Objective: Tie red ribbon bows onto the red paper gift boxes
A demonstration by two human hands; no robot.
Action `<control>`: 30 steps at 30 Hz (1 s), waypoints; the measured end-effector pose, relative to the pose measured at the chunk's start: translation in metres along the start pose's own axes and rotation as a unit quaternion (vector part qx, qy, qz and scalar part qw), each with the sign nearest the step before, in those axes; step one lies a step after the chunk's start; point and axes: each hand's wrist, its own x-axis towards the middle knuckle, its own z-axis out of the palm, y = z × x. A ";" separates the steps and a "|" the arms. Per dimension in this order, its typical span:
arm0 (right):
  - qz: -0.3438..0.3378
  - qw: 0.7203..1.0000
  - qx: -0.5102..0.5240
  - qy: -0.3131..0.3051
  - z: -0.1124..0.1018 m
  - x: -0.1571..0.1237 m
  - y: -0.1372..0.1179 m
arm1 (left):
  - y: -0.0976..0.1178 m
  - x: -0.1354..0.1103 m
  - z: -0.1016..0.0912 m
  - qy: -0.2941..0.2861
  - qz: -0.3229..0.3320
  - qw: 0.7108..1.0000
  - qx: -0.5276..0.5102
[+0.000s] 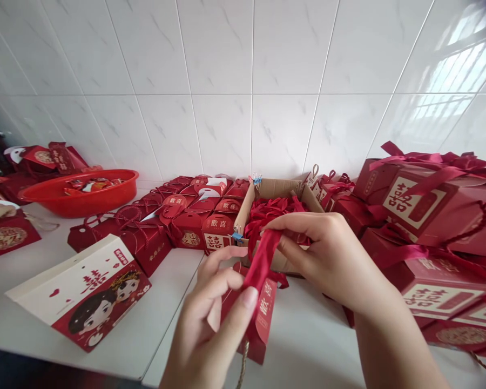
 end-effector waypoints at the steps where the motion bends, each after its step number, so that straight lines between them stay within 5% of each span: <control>1: 0.004 1.000 -0.018 -0.011 -0.002 0.000 0.002 | -0.001 0.002 -0.005 0.017 -0.004 0.999 -0.030; 8: 0.003 0.983 0.007 -0.184 -0.026 -0.009 0.007 | -0.004 0.015 -0.047 0.115 -0.045 0.965 -0.230; 16: -0.064 0.948 0.120 -0.289 -0.025 -0.012 0.003 | 0.002 0.020 -0.046 0.059 -0.104 0.934 -0.337; 23: 0.036 0.930 0.091 -0.355 -0.035 -0.012 0.024 | 0.006 0.013 -0.049 -0.119 -0.132 0.901 -0.395; 30: 0.133 0.952 -0.050 -0.272 -0.053 -0.027 0.057 | -0.003 0.015 -0.060 -0.206 -0.071 0.900 -0.377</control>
